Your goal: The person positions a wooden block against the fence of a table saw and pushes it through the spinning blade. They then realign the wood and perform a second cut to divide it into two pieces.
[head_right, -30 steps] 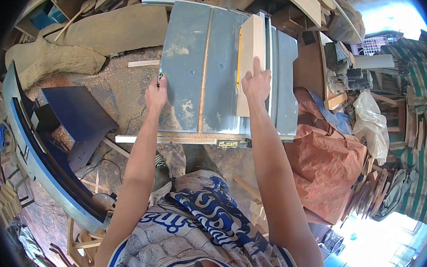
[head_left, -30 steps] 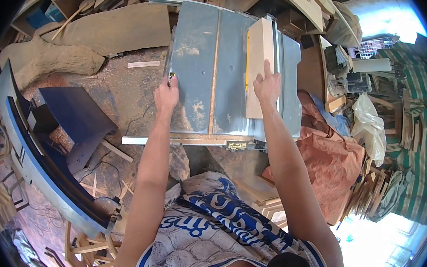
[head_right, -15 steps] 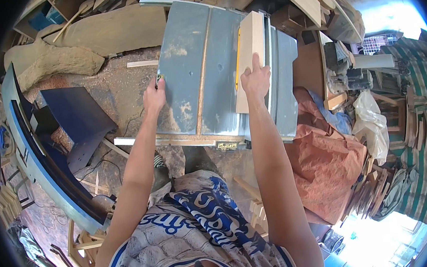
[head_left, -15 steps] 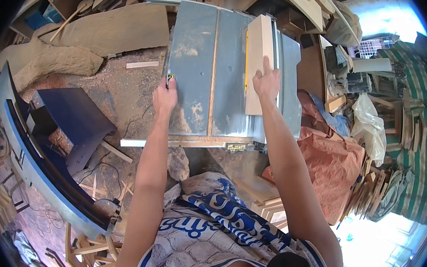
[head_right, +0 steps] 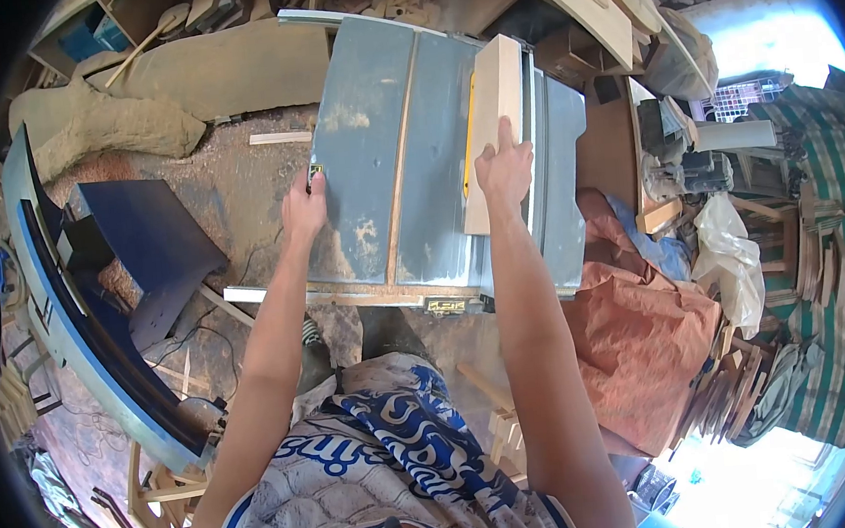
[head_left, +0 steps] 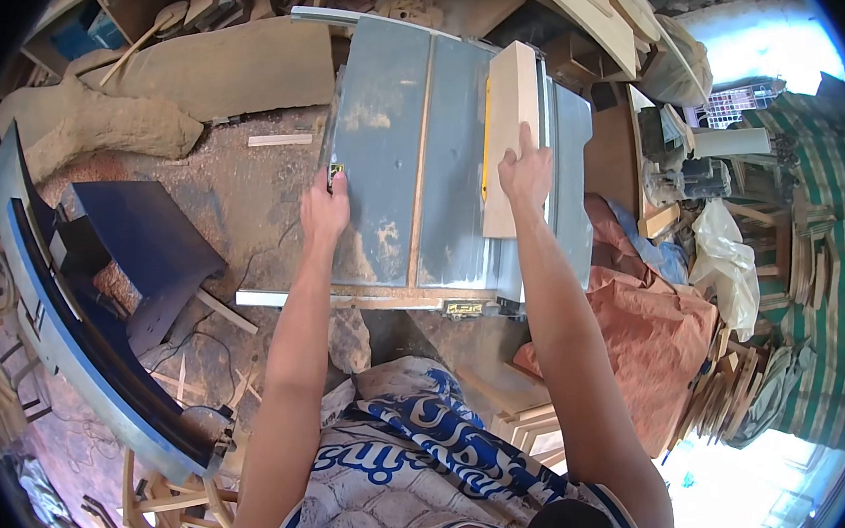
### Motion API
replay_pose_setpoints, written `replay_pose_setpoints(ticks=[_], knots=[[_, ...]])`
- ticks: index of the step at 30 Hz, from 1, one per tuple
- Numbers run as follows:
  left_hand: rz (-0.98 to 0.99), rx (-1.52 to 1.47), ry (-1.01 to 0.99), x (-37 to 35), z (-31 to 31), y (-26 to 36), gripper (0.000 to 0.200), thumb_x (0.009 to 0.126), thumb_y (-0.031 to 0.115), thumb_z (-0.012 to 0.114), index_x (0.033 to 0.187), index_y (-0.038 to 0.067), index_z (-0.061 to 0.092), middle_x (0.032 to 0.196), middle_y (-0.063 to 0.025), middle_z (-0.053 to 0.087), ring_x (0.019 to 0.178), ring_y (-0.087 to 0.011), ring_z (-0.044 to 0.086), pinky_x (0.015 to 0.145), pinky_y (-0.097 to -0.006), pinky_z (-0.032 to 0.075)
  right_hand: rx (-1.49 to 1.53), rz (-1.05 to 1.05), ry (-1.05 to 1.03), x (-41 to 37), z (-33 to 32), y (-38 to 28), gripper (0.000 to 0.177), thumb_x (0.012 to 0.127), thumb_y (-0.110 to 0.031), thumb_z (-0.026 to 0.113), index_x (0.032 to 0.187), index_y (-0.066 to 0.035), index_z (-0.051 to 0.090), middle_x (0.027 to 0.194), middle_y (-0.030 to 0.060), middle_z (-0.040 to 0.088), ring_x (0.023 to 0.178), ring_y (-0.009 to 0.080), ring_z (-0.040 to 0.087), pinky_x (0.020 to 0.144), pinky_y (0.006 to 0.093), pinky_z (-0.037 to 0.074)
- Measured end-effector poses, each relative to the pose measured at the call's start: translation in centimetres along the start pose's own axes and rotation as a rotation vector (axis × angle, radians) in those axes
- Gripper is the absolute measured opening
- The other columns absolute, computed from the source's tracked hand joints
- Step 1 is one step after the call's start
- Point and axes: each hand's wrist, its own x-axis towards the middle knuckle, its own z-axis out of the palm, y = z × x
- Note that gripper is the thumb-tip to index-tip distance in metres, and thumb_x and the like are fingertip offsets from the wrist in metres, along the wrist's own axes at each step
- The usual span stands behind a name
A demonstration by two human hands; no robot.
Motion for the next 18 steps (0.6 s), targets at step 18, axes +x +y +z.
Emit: replay_pose_setpoints(ticks=[18], knots=[[-0.064,-0.014,0.003,0.1,0.3,-0.4,0.049,0.106,0.045,0.052,0.143,0.016,0.066,0.111,-0.0254,0.076,0.109,-0.0488,0.070,0.095,-0.0558,0.053,0.015,0.010,0.005,1.7,0.4,-0.4,0.067,0.096,-0.023,0.068,0.160,-0.027,0.047,0.107,0.0219,0.056,0.103,0.0394,0.064,0.085,0.0502,0.057]])
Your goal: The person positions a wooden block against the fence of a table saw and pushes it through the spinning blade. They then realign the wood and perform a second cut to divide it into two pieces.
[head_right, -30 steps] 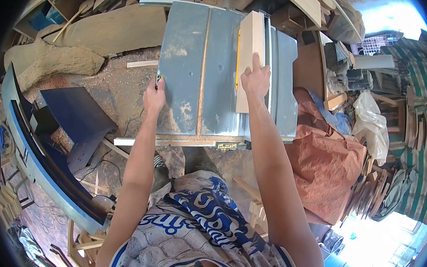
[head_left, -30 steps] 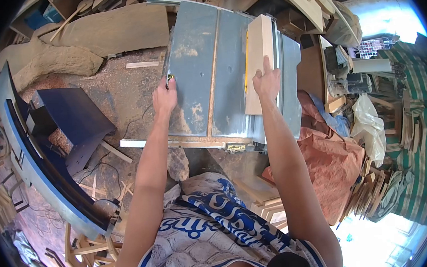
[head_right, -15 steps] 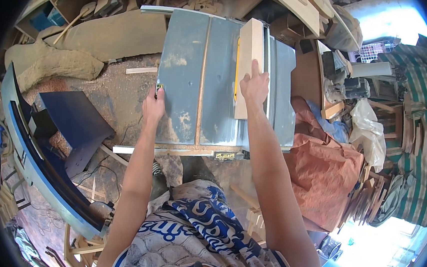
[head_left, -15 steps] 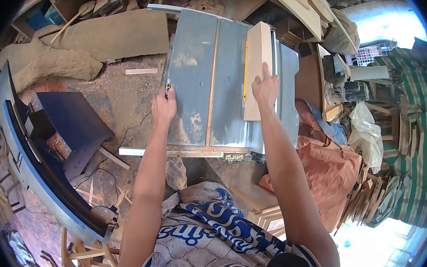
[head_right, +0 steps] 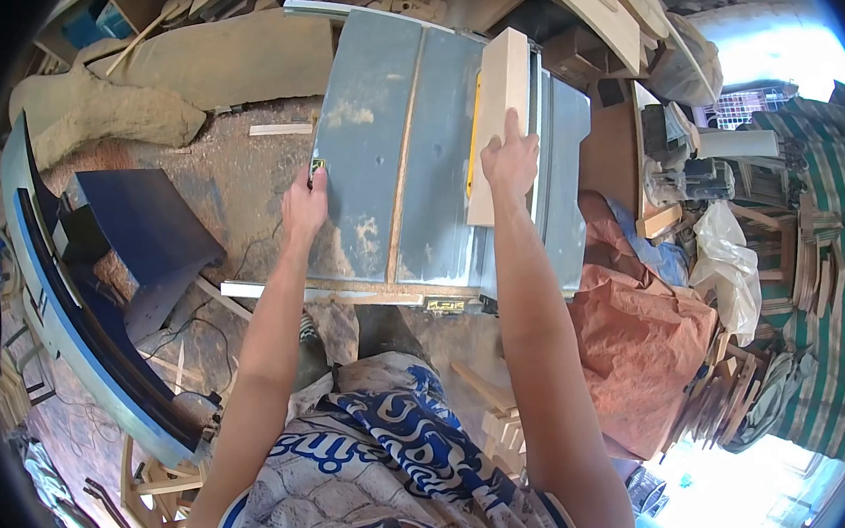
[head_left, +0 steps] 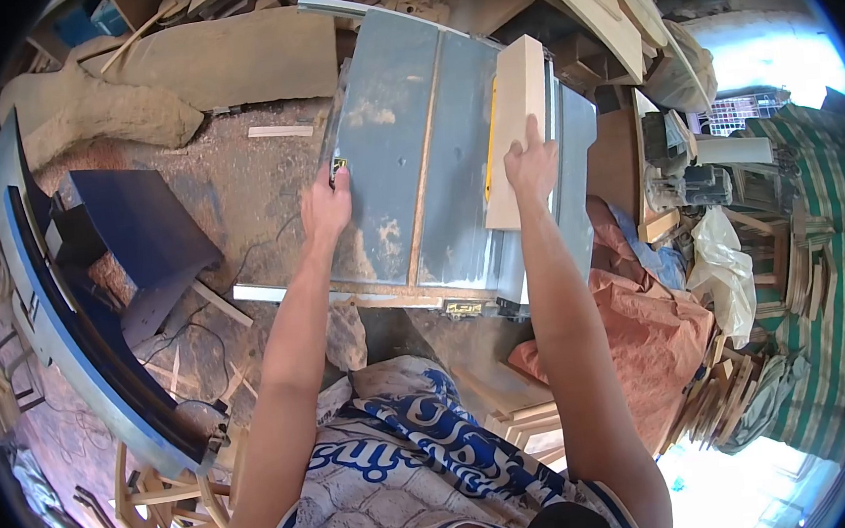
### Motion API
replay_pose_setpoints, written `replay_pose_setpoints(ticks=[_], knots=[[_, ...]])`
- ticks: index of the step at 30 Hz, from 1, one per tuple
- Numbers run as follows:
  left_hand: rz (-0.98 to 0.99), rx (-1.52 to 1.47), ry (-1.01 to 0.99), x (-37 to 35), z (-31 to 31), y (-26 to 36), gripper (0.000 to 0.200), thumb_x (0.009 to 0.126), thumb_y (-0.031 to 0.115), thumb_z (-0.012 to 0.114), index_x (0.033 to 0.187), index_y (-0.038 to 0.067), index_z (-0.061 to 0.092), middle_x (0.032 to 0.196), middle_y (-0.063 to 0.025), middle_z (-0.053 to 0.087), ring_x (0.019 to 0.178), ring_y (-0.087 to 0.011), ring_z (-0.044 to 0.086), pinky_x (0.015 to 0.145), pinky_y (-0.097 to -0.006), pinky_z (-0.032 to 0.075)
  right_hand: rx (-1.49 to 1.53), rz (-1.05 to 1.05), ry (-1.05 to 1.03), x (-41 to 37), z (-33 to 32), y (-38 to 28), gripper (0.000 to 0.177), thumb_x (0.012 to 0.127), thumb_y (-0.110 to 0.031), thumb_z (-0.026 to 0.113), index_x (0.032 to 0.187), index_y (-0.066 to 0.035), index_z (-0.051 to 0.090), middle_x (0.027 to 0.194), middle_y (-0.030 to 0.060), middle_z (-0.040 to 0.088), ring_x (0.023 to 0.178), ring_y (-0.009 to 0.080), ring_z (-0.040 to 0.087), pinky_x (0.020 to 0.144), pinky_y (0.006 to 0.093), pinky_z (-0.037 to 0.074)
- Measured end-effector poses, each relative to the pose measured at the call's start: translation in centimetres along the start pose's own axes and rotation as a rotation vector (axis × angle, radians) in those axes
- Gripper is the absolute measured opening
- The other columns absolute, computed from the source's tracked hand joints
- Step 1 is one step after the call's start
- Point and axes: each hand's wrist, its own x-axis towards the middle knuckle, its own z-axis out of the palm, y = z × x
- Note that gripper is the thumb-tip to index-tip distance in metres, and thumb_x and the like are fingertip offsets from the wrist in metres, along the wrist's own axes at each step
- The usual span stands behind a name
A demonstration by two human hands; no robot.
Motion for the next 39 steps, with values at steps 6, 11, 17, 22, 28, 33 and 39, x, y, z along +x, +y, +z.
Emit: replay_pose_setpoints(ticks=[6,11,17,22,28,33,39], knots=[[0.002,0.009,-0.064,-0.2,-0.6,0.6,0.054,0.107,0.047,0.051,0.149,0.014,0.060,0.116,-0.0274,0.075,0.114,-0.0508,0.069,0.098,-0.0579,0.051,-0.009,0.002,-0.008,0.8,0.3,0.0,0.067,0.097,-0.024,0.068,0.161,-0.028,0.046,0.109,0.0226,0.057,0.106,0.0405,0.065,0.087,0.0511,0.057],[-0.019,-0.012,-0.007,-0.1,-0.2,0.4,0.050,0.106,0.045,0.053,0.146,0.017,0.064,0.113,-0.0269,0.076,0.112,-0.0498,0.069,0.097,-0.0562,0.052,-0.008,0.006,-0.019,1.3,0.3,-0.3,0.066,0.098,-0.025,0.067,0.161,-0.028,0.046,0.110,0.0232,0.057,0.106,0.0412,0.065,0.089,0.0521,0.057],[-0.020,0.042,-0.054,0.0,-0.4,0.5,0.059,0.107,0.049,0.051,0.154,0.014,0.057,0.117,-0.0276,0.075,0.115,-0.0495,0.069,0.100,-0.0569,0.052,0.003,-0.007,-0.004,2.0,0.5,-0.3,0.065,0.099,-0.025,0.066,0.160,-0.028,0.047,0.110,0.0237,0.057,0.105,0.0410,0.066,0.089,0.0525,0.057],[-0.017,0.047,-0.048,0.0,-0.4,0.6,0.058,0.107,0.048,0.051,0.153,0.015,0.057,0.116,-0.0270,0.076,0.114,-0.0490,0.070,0.099,-0.0571,0.052,0.008,0.005,-0.015,2.4,0.4,-0.5,0.065,0.098,-0.024,0.067,0.160,-0.028,0.047,0.110,0.0239,0.057,0.105,0.0418,0.066,0.088,0.0531,0.057],[-0.034,0.043,-0.063,-0.2,-0.7,1.0,0.056,0.107,0.047,0.051,0.153,0.015,0.057,0.114,-0.0264,0.076,0.113,-0.0484,0.070,0.099,-0.0569,0.052,-0.010,0.001,0.015,2.9,0.8,-0.5,0.066,0.097,-0.024,0.068,0.160,-0.029,0.047,0.110,0.0234,0.058,0.104,0.0412,0.066,0.087,0.0526,0.058],[-0.028,0.047,-0.056,-0.2,-0.7,1.1,0.056,0.107,0.047,0.051,0.152,0.015,0.058,0.113,-0.0261,0.077,0.112,-0.0483,0.070,0.098,-0.0567,0.052,-0.004,0.001,0.011,3.3,0.9,-0.6,0.066,0.097,-0.024,0.067,0.160,-0.028,0.048,0.110,0.0234,0.058,0.105,0.0408,0.066,0.088,0.0523,0.058],[-0.015,0.047,-0.049,-0.3,-0.7,1.1,0.055,0.107,0.046,0.051,0.151,0.014,0.059,0.112,-0.0268,0.076,0.111,-0.0484,0.071,0.097,-0.0566,0.052,-0.003,-0.002,-0.003,4.0,0.8,-0.8,0.067,0.097,-0.024,0.067,0.160,-0.028,0.047,0.111,0.0238,0.059,0.106,0.0415,0.066,0.088,0.0530,0.057]])
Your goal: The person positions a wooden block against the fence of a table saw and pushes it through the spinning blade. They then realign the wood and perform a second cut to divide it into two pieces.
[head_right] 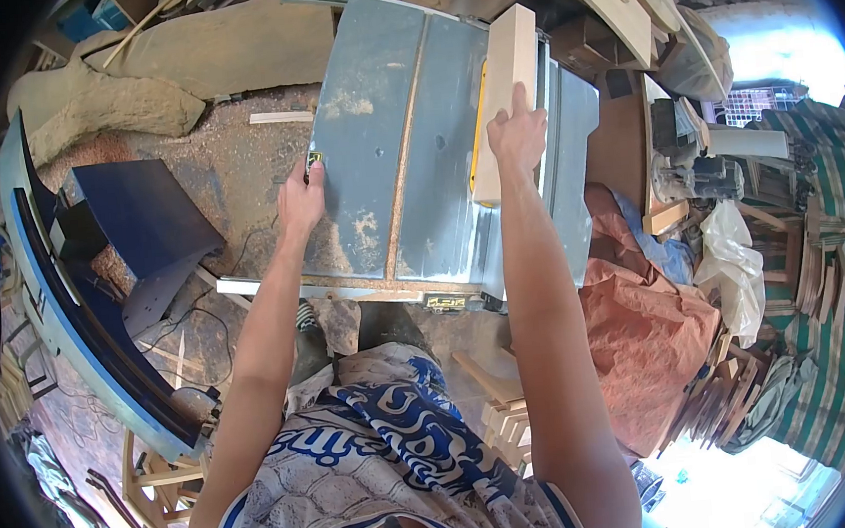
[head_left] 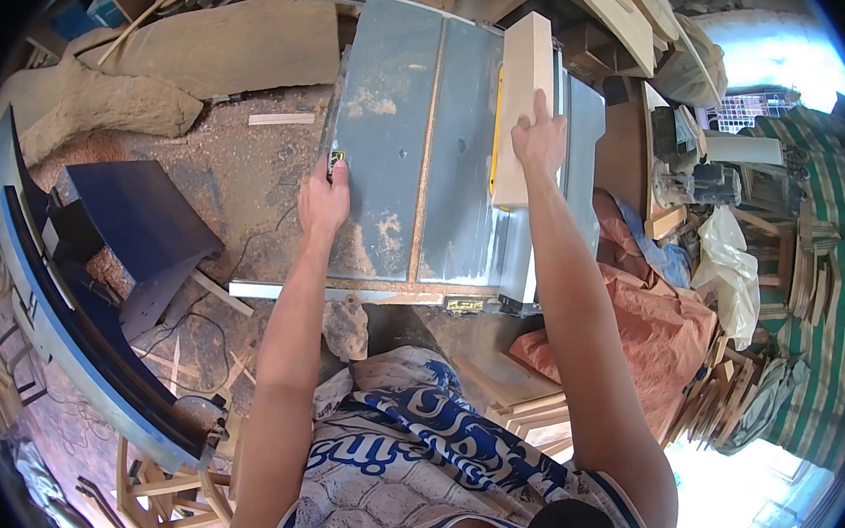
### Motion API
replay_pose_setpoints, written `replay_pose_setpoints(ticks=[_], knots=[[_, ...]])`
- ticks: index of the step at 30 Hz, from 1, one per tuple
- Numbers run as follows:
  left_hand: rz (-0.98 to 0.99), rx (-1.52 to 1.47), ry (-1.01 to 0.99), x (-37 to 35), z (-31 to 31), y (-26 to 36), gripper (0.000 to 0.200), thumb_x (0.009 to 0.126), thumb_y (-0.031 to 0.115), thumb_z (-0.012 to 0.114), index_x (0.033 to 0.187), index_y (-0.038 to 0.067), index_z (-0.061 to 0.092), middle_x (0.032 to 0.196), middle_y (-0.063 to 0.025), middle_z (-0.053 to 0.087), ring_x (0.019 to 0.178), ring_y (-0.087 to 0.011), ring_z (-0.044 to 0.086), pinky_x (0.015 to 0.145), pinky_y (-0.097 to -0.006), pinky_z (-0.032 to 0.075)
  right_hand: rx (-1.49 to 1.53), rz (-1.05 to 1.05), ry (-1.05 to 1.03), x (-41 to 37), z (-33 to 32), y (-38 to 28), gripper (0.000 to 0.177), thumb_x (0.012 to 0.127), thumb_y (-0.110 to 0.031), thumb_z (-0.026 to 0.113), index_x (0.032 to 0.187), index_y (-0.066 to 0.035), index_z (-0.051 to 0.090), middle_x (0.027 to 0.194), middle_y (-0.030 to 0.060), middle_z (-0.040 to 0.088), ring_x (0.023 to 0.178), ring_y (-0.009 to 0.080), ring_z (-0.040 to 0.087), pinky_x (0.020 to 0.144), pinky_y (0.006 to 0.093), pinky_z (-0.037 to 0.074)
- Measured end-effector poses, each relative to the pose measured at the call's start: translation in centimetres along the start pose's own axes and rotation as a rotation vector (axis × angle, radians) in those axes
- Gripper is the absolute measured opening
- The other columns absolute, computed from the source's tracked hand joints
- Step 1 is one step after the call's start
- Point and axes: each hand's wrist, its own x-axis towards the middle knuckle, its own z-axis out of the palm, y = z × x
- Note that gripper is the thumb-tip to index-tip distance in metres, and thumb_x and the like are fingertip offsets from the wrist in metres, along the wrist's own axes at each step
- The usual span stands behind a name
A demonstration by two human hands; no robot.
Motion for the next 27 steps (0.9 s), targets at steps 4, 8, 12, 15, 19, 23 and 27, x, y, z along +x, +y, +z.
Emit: replay_pose_setpoints(ticks=[4,8,12,15,19,23,27], knots=[[0.000,-0.008,-0.001,0.1,0.1,-0.2,0.055,0.107,0.046,0.052,0.151,0.014,0.059,0.111,-0.0268,0.077,0.110,-0.0485,0.071,0.096,-0.0565,0.053,0.012,0.005,0.001,0.3,0.1,-0.1,0.067,0.096,-0.024,0.067,0.160,-0.027,0.048,0.113,0.0246,0.059,0.107,0.0421,0.066,0.089,0.0534,0.057],[0.005,0.014,0.011,0.6,0.7,-0.8,0.056,0.107,0.046,0.052,0.152,0.013,0.058,0.112,-0.0269,0.076,0.110,-0.0483,0.071,0.097,-0.0565,0.052,0.005,0.000,0.004,0.7,0.2,-0.1,0.066,0.096,-0.024,0.067,0.159,-0.027,0.048,0.114,0.0251,0.059,0.109,0.0422,0.066,0.090,0.0534,0.058],[0.008,-0.016,0.001,0.5,0.6,-0.7,0.056,0.107,0.046,0.052,0.152,0.013,0.059,0.112,-0.0265,0.076,0.111,-0.0484,0.071,0.097,-0.0571,0.052,0.006,0.007,0.005,1.1,0.4,-0.2,0.067,0.096,-0.024,0.067,0.159,-0.028,0.047,0.115,0.0249,0.059,0.110,0.0422,0.065,0.091,0.0534,0.058],[0.022,-0.018,0.033,0.5,0.9,-0.9,0.053,0.107,0.046,0.052,0.149,0.014,0.060,0.111,-0.0264,0.076,0.110,-0.0487,0.070,0.096,-0.0578,0.052,0.013,0.012,0.004,1.2,0.3,-0.3,0.066,0.096,-0.025,0.067,0.159,-0.028,0.048,0.115,0.0246,0.059,0.110,0.0422,0.065,0.090,0.0535,0.058],[0.027,-0.021,0.020,0.2,0.4,-0.4,0.050,0.107,0.044,0.052,0.146,0.014,0.062,0.111,-0.0268,0.076,0.110,-0.0491,0.070,0.095,-0.0580,0.052,0.005,0.011,0.003,1.6,0.4,-0.3,0.065,0.096,-0.026,0.067,0.158,-0.029,0.049,0.113,0.0240,0.059,0.109,0.0421,0.066,0.090,0.0534,0.058],[0.032,-0.029,0.031,-0.1,0.2,-0.1,0.050,0.107,0.044,0.052,0.146,0.014,0.063,0.111,-0.0266,0.076,0.110,-0.0491,0.070,0.096,-0.0578,0.052,0.001,0.003,0.020,1.9,0.6,-0.4,0.065,0.096,-0.026,0.067,0.158,-0.029,0.049,0.113,0.0235,0.059,0.108,0.0420,0.066,0.090,0.0528,0.058],[0.023,-0.020,0.029,0.0,0.2,-0.1,0.050,0.107,0.043,0.052,0.146,0.014,0.062,0.112,-0.0263,0.076,0.111,-0.0490,0.070,0.097,-0.0573,0.052,-0.003,0.006,0.025,2.4,1.0,-0.3,0.065,0.095,-0.027,0.068,0.158,-0.029,0.050,0.114,0.0237,0.059,0.108,0.0421,0.066,0.090,0.0524,0.058]])
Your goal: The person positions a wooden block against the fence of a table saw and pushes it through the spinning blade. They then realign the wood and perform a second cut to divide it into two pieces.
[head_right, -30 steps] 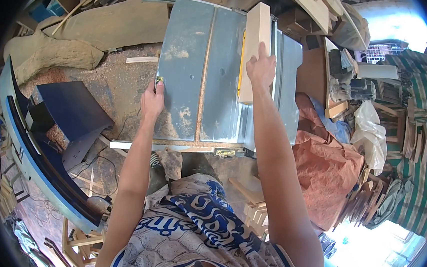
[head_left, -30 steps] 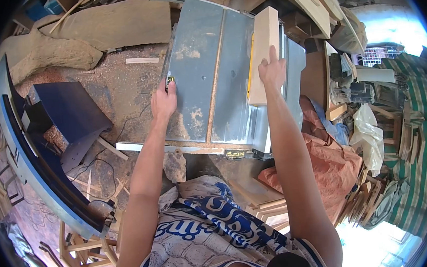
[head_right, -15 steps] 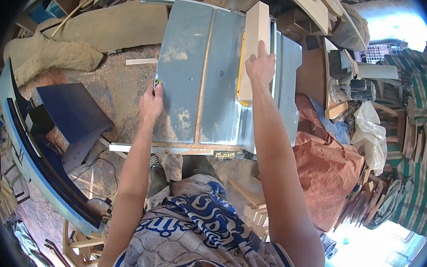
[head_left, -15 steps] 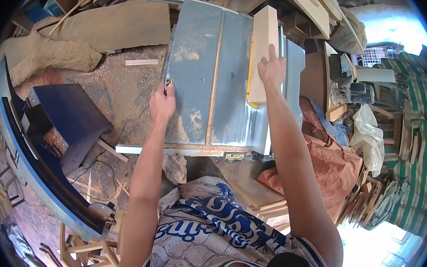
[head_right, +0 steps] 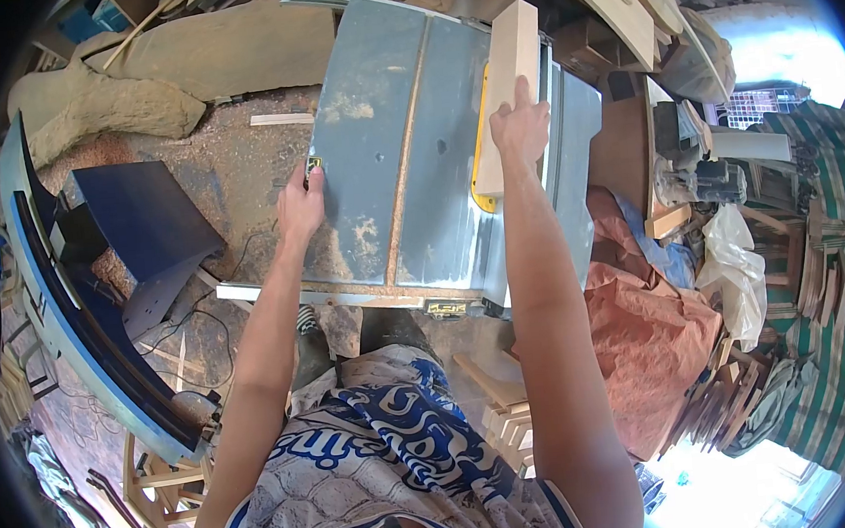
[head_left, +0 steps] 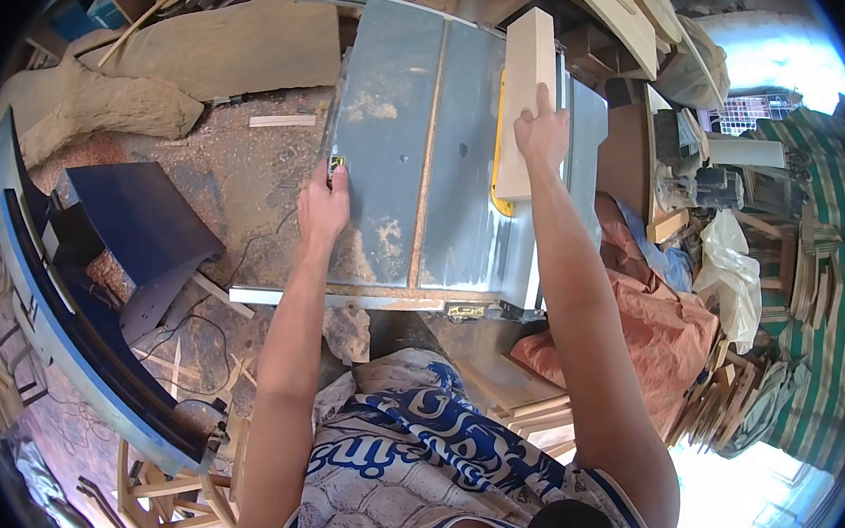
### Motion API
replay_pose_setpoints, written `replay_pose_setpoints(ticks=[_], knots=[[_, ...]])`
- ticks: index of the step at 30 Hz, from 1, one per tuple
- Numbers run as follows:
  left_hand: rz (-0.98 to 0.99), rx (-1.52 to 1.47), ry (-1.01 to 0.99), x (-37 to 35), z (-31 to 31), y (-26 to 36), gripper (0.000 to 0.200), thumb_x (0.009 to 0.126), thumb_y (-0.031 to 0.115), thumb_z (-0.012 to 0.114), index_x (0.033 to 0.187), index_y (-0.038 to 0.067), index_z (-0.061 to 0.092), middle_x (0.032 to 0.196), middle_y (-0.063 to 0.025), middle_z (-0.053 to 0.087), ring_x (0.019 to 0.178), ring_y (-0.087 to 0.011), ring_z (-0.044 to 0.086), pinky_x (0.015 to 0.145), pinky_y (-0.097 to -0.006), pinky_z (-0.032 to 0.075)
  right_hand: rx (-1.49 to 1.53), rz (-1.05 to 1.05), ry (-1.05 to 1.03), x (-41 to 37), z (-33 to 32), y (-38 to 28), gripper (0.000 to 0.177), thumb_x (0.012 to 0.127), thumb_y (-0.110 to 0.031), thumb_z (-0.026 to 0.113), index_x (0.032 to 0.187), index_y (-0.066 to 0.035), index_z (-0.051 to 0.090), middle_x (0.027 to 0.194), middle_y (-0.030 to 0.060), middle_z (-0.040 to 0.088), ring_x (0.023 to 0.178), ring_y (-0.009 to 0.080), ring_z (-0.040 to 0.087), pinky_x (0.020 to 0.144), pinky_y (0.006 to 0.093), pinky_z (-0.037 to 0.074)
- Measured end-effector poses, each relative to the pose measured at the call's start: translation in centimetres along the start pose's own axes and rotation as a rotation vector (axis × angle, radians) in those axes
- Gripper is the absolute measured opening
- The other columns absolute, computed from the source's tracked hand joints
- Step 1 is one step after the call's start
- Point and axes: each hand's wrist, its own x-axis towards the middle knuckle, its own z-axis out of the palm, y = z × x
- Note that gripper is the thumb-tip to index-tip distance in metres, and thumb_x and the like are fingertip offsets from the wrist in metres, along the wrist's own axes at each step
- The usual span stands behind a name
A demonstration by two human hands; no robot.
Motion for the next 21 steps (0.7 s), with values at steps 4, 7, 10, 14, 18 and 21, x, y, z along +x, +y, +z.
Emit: replay_pose_setpoints(ticks=[4,7,10,14,18,21], knots=[[-0.009,0.014,-0.011,0.1,0.0,0.0,0.051,0.107,0.043,0.052,0.148,0.014,0.061,0.113,-0.0265,0.076,0.112,-0.0488,0.070,0.098,-0.0568,0.052,-0.007,-0.001,0.002,0.3,0.0,-0.2,0.066,0.096,-0.027,0.068,0.158,-0.029,0.049,0.114,0.0238,0.059,0.109,0.0420,0.066,0.091,0.0524,0.058],[-0.001,0.008,-0.006,0.1,0.1,-0.2,0.051,0.107,0.043,0.052,0.149,0.014,0.060,0.113,-0.0268,0.076,0.112,-0.0489,0.070,0.097,-0.0571,0.052,-0.003,0.005,-0.009,0.6,0.0,-0.3,0.066,0.096,-0.027,0.068,0.159,-0.029,0.049,0.115,0.0236,0.059,0.110,0.0418,0.066,0.091,0.0524,0.058],[-0.007,-0.008,-0.012,0.0,-0.2,0.0,0.052,0.107,0.044,0.052,0.150,0.015,0.060,0.114,-0.0275,0.076,0.112,-0.0499,0.070,0.097,-0.0573,0.052,-0.006,-0.009,0.015,0.8,0.2,-0.2,0.066,0.096,-0.027,0.067,0.159,-0.029,0.049,0.114,0.0236,0.059,0.109,0.0418,0.066,0.091,0.0528,0.058],[-0.016,-0.007,-0.018,-0.1,-0.3,0.2,0.052,0.107,0.044,0.052,0.150,0.016,0.060,0.114,-0.0276,0.076,0.112,-0.0498,0.070,0.097,-0.0571,0.052,-0.008,-0.005,0.018,1.1,0.2,-0.4,0.066,0.096,-0.026,0.067,0.159,-0.030,0.049,0.114,0.0235,0.060,0.109,0.0417,0.067,0.091,0.0533,0.057],[0.002,0.006,-0.006,0.2,0.1,-0.3,0.051,0.107,0.044,0.053,0.149,0.015,0.059,0.110,-0.0268,0.076,0.108,-0.0497,0.071,0.095,-0.0581,0.053,-0.010,0.008,0.003,1.4,0.1,-0.7,0.065,0.096,-0.026,0.067,0.158,-0.030,0.049,0.115,0.0233,0.060,0.110,0.0416,0.066,0.091,0.0534,0.057],[-0.008,0.006,-0.004,0.1,0.0,-0.1,0.051,0.107,0.044,0.053,0.149,0.016,0.059,0.110,-0.0268,0.077,0.108,-0.0495,0.071,0.094,-0.0580,0.053,-0.005,0.001,0.005,1.8,0.3,-0.5,0.064,0.096,-0.026,0.067,0.158,-0.030,0.049,0.115,0.0236,0.060,0.110,0.0418,0.066,0.092,0.0534,0.057]])
